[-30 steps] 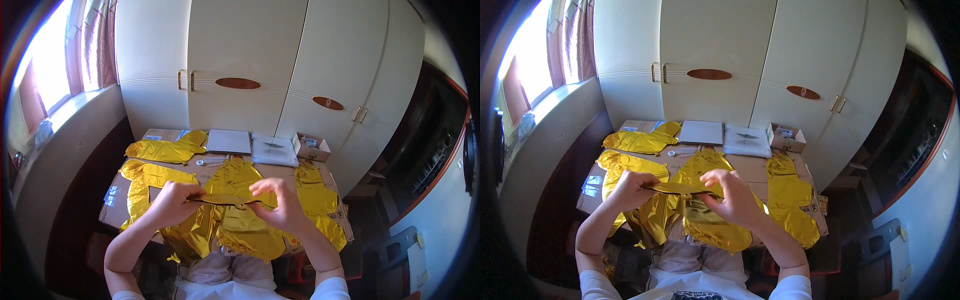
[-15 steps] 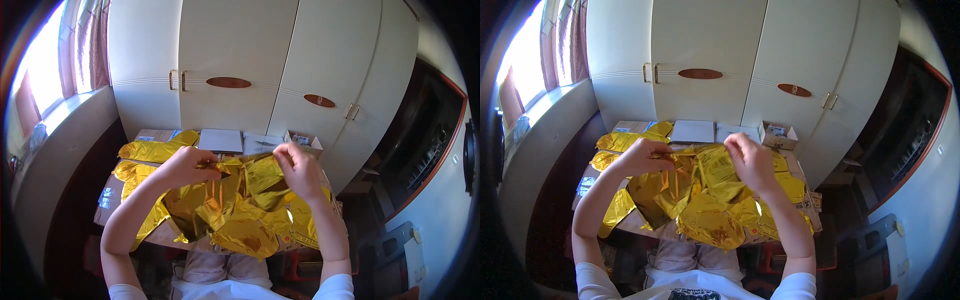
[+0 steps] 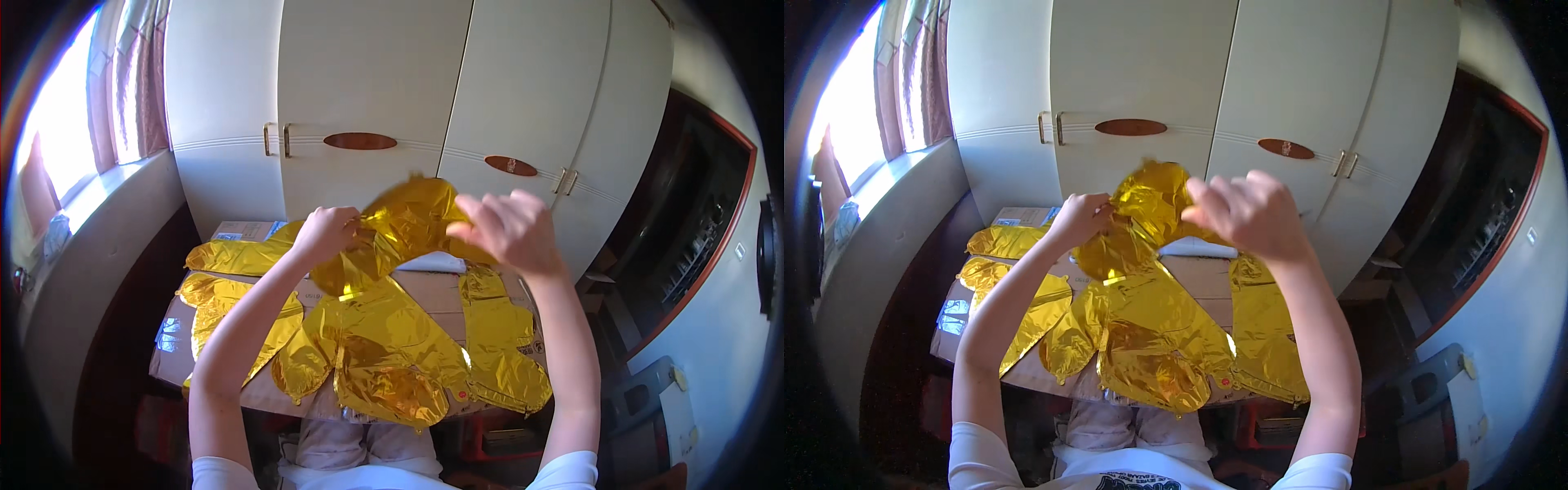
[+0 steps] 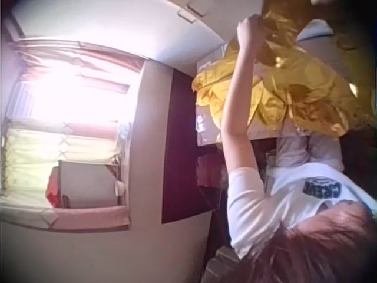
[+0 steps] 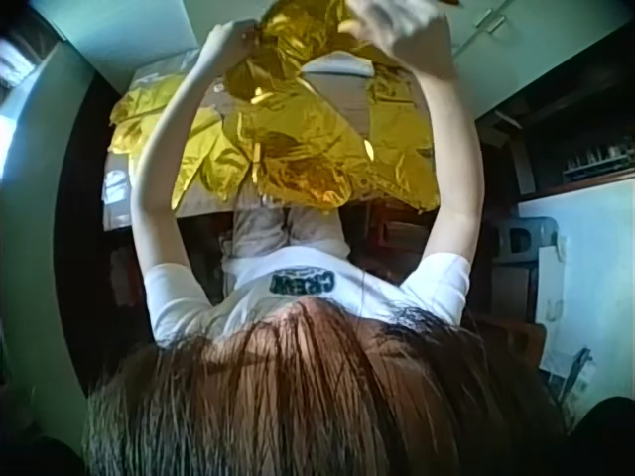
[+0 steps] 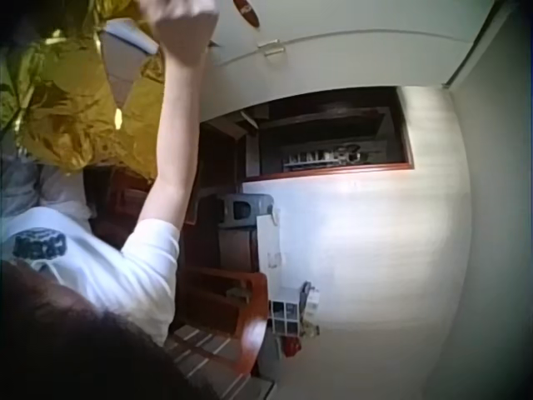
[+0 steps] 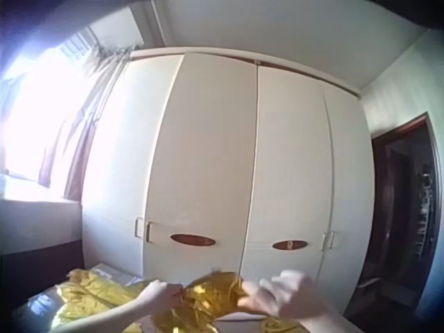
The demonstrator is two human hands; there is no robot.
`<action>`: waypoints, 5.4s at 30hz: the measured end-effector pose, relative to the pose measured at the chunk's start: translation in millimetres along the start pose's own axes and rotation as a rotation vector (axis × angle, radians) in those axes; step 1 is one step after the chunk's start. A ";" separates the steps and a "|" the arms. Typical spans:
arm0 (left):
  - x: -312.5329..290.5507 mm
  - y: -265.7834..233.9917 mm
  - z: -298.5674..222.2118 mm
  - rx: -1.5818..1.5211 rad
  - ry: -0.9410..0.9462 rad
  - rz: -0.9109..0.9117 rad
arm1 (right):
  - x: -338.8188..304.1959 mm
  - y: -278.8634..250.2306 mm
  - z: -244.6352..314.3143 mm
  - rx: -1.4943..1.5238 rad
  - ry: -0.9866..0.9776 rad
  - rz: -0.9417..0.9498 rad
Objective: Folding and organizing gold foil letter balloons on a cardboard assembly surface.
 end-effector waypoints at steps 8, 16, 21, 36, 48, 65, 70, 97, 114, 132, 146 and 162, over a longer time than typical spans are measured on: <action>-64.3 76.2 46.2 -0.307 0.290 -0.273 | -86.0 -38.5 160.1 0.375 -0.157 0.125; -149.0 133.8 92.2 -0.120 0.142 0.228 | -157.3 -14.0 264.4 0.608 0.152 0.278; -151.9 146.7 98.1 -0.025 0.202 0.190 | -160.9 -13.0 276.4 0.639 0.195 0.368; -162.7 143.2 25.8 0.129 0.077 0.498 | -146.1 -9.6 287.6 0.615 0.297 0.411; -168.3 159.0 22.7 0.119 0.113 0.579 | -146.5 -0.4 291.7 0.633 0.444 0.385; -173.7 161.7 18.6 0.175 0.117 0.539 | -158.4 1.8 298.0 0.674 0.487 0.375; -173.6 160.7 18.9 0.148 0.146 0.508 | -168.9 3.1 303.6 0.700 0.479 0.412; -180.4 164.3 25.1 0.189 0.152 0.507 | -207.1 165.2 177.2 1.338 1.774 0.850; -179.9 166.3 26.3 0.175 0.154 0.498 | -211.3 147.5 204.9 0.971 0.739 0.660; -177.9 165.2 24.6 0.201 0.155 0.541 | -200.7 164.8 190.0 0.794 0.611 1.058; -173.3 157.4 18.5 0.174 0.141 0.538 | -169.0 170.7 179.4 0.706 0.472 1.399; -146.9 190.9 11.5 0.073 0.144 0.408 | -173.3 173.4 180.9 0.696 0.484 1.384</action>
Point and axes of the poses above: each hand's wrist, its own x-axis towards the middle knuckle, its own y-axis out of the palm, z = x × y, the point moved 1 cm from there along x, towards the middle knuckle, and after that the axes turned 4 degrees about -z, right-handed, at the moved point
